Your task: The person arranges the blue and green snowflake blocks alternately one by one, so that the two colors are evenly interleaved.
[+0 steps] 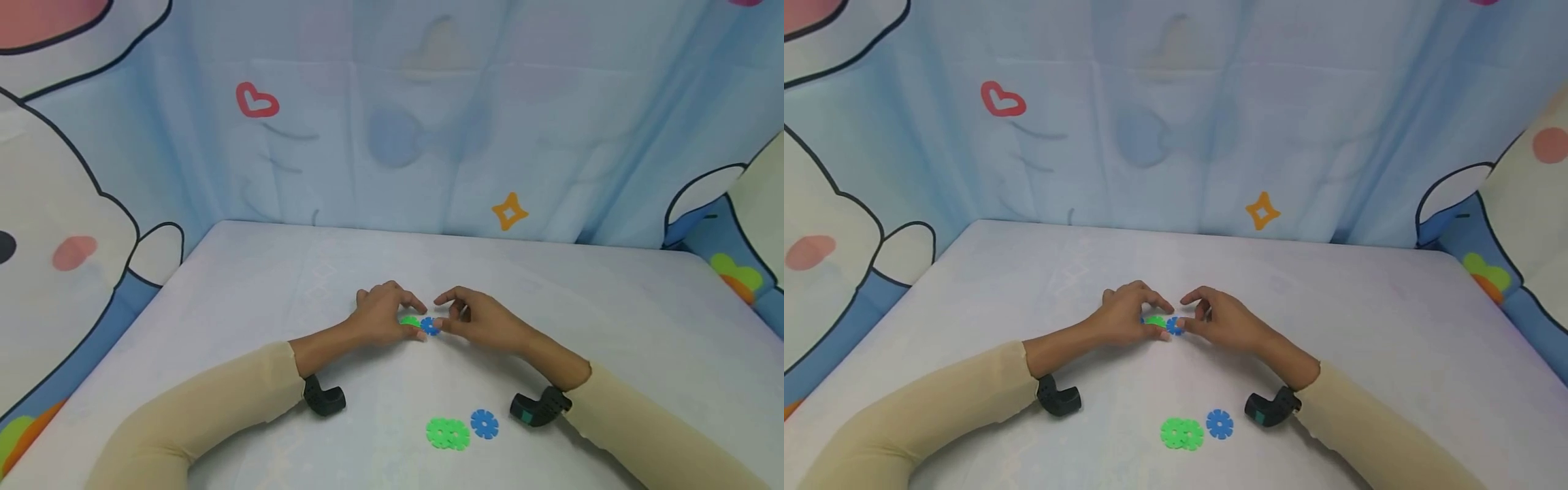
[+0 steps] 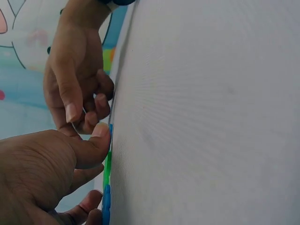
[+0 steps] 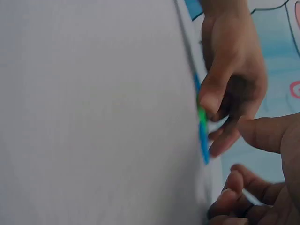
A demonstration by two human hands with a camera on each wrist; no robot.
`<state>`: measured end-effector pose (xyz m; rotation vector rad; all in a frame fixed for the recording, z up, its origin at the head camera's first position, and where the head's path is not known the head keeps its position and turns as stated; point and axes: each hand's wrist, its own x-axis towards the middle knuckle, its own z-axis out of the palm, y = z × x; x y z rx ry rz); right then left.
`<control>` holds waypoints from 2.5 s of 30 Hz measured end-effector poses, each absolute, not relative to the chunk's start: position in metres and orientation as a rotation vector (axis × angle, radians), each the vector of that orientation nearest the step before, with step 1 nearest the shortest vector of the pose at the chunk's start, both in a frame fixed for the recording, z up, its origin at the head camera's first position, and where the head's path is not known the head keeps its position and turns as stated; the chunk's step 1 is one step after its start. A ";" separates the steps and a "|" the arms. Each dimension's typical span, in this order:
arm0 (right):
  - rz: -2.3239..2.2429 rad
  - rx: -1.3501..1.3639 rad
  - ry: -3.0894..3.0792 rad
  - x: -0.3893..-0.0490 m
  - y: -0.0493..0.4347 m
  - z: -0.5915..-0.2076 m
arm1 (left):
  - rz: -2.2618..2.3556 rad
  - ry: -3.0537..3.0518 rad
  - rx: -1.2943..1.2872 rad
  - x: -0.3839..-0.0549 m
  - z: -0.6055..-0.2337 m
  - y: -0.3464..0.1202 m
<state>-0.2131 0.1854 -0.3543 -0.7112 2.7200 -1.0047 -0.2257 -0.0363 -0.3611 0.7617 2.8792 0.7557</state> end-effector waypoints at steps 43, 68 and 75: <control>-0.701 -1.129 2.682 -0.098 0.176 -0.352 | 0.784 2.902 0.756 -0.224 -0.362 -0.029; -0.716 -1.012 2.717 -0.112 0.179 -0.346 | 0.792 2.888 0.741 -0.223 -0.361 -0.028; -0.704 -0.946 2.722 -0.121 0.182 -0.345 | 0.776 2.890 0.740 -0.223 -0.360 -0.027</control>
